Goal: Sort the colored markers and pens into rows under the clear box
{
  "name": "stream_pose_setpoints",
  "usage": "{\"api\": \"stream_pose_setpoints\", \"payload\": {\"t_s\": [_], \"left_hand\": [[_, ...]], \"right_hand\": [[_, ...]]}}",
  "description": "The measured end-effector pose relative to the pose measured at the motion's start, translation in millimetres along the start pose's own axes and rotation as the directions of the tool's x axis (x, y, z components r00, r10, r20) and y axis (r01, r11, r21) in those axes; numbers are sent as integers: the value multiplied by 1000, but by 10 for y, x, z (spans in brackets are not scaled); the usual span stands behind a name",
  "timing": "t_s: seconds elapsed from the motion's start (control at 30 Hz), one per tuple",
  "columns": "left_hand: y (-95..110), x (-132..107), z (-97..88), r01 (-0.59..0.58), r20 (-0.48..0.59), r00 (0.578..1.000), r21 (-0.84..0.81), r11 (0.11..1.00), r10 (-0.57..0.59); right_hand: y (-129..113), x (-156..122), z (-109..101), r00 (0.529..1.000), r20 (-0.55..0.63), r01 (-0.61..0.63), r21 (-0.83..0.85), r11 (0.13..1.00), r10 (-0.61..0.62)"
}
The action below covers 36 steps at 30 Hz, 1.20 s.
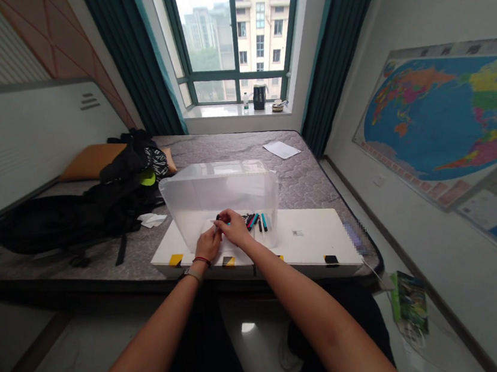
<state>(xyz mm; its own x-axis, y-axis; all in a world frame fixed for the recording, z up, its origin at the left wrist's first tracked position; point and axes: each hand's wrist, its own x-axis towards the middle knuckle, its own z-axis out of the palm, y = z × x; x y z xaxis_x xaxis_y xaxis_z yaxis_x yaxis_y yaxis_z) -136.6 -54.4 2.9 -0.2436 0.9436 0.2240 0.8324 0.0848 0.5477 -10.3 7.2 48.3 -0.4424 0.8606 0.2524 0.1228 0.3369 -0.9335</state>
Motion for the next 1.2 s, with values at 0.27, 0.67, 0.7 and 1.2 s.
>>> {"api": "stream_pose_setpoints", "payload": {"t_s": [0.27, 0.67, 0.7, 1.2], "left_hand": [[-5, 9, 11, 37, 18, 999, 47, 998, -38], [11, 23, 24, 21, 56, 998, 88, 996, -26], [14, 22, 23, 27, 61, 998, 96, 995, -33], [18, 8, 10, 11, 52, 999, 96, 995, -16]], "right_hand": [[-60, 24, 61, 996, -66, -73, -219, 973, 60], [91, -52, 86, 994, -105, 43, 193, 980, -23], [86, -43, 89, 988, -154, 21, 151, 988, 2], [134, -64, 98, 977, -200, -43, 164, 985, 76]]}}
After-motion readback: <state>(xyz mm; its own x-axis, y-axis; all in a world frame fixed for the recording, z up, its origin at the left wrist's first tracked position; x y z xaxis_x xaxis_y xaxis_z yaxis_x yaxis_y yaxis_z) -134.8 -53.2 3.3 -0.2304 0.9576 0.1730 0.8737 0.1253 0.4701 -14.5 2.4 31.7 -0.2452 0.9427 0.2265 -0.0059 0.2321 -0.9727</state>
